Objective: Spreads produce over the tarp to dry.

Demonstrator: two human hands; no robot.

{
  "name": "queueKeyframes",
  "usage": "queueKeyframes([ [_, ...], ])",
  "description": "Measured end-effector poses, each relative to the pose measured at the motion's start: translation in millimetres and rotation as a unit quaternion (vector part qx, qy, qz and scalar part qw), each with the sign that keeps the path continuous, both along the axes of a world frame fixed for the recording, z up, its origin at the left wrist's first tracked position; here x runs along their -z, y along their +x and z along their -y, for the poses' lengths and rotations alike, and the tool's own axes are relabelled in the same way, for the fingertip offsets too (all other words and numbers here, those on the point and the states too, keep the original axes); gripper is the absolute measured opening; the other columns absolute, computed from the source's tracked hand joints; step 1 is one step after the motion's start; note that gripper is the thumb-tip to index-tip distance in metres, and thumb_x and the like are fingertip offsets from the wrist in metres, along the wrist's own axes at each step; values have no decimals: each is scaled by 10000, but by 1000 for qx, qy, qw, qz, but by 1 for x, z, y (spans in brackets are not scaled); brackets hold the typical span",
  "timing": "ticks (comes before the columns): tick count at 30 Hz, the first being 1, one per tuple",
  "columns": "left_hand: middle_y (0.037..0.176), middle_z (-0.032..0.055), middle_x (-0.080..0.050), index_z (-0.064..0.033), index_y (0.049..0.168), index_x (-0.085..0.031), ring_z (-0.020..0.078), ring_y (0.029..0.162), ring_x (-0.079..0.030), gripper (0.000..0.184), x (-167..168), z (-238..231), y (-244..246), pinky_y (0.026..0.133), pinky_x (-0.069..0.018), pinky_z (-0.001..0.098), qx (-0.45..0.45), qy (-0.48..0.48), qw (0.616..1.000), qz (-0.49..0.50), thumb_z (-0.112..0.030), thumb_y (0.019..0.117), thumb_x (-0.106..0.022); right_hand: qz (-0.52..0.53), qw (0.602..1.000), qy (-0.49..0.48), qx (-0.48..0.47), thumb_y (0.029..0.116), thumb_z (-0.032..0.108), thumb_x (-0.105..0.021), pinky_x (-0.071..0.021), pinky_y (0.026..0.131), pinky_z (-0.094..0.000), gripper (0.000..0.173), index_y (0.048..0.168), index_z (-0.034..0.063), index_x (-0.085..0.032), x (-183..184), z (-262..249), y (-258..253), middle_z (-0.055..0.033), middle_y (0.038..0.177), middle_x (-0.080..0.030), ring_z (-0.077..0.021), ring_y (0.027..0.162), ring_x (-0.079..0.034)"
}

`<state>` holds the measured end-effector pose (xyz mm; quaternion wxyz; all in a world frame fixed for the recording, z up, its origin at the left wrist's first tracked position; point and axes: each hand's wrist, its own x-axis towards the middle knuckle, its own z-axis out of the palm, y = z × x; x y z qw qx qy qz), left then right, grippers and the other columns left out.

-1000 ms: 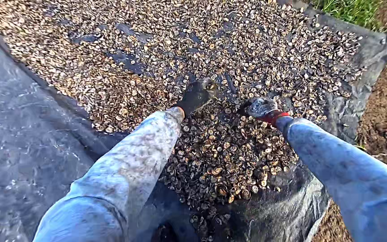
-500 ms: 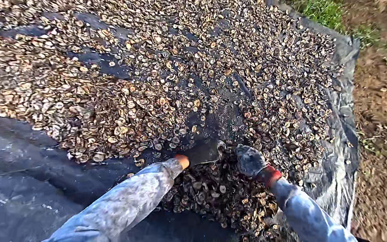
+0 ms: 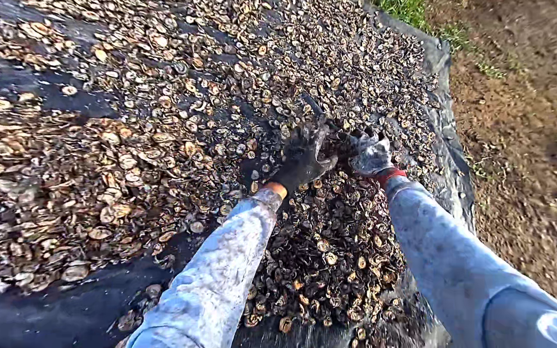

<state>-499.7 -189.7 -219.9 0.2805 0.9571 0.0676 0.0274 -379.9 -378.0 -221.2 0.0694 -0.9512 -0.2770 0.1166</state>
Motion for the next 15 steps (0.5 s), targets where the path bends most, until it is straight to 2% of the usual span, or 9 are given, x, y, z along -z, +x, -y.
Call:
queueKeyframes([
  [1, 1678, 217, -232, -246, 1611, -344, 482, 1550, -135, 898, 10, 15, 1, 1190, -156, 709, 45, 17, 999, -1, -666, 878, -647, 2, 1000, -14, -5, 972, 402, -606, -144, 1158, -773, 664, 1590, 268, -402, 19, 13, 7, -199, 1660, -306, -480, 1537, -205],
  [2, 1681, 218, -225, -259, 1617, -331, 492, 1551, -121, 896, 15, 30, -2, 1191, -124, 728, 96, 25, 995, -27, -675, 884, -636, 11, 1000, -7, 22, 994, 402, -563, -136, 1156, -781, 662, 1613, 329, -341, 34, 27, 15, -155, 1702, -223, -468, 1561, -135],
  [4, 1683, 213, -230, -198, 1615, -343, 460, 1557, -149, 800, 8, 54, -8, 1215, -131, 682, 176, 16, 976, -125, -533, 956, -650, 26, 992, 3, 120, 1032, 455, -500, -208, 1146, -772, 615, 1613, 389, -309, 47, 44, 38, -133, 1719, -169, -473, 1560, -132],
  [5, 1641, 223, -325, -127, 1562, -431, 446, 1533, -249, 678, 6, 60, -9, 1203, -204, 660, 178, 4, 971, -161, -425, 994, -650, 23, 987, 6, 158, 1036, 473, -484, -224, 1143, -766, 619, 1618, 364, -305, 51, 50, 46, -154, 1719, -151, -481, 1555, -141],
  [8, 1697, 201, -195, -148, 1634, -281, 426, 1572, -127, 802, 24, 64, 7, 1221, -70, 696, 180, 36, 971, -151, -524, 992, -578, -20, 989, 4, 149, 1040, 560, -420, -200, 1156, -766, 680, 1644, 294, -254, 40, 62, 27, -203, 1717, -91, -501, 1554, -116],
  [10, 1697, 221, -171, -126, 1647, -219, 455, 1562, -127, 968, 15, 76, -11, 1192, -106, 728, 201, 67, 961, -180, -593, 917, -650, -48, 993, 37, 103, 1003, 605, -470, -138, 1124, -824, 708, 1636, 405, -223, 30, 89, -17, -162, 1732, -37, -513, 1557, -42],
  [12, 1690, 269, -124, -115, 1659, -122, 499, 1541, -154, 1206, -2, 100, -55, 1142, -218, 757, 230, 86, 941, -232, -707, 795, -721, -104, 991, 53, 66, 859, 589, -731, -156, 1096, -854, 907, 1617, 439, -256, 13, 117, -79, -149, 1734, -39, -526, 1551, -49],
  [13, 1674, 303, -130, -118, 1660, -94, 526, 1515, -201, 1259, -9, 115, -78, 1107, -289, 741, 241, 88, 930, -262, -685, 755, -762, -126, 990, 28, 55, 780, 601, -795, -140, 1112, -843, 996, 1611, 440, -268, 9, 126, -105, -153, 1733, -45, -518, 1554, -36],
  [15, 1635, 345, -194, -151, 1662, -84, 564, 1442, -323, 1227, -15, 140, -114, 1070, -363, 707, 261, 51, 916, -299, -512, 760, -833, -153, 986, -9, 72, 789, 587, -759, -159, 1170, -767, 958, 1608, 425, -288, 5, 148, -156, -133, 1730, -102, -458, 1572, -66],
])
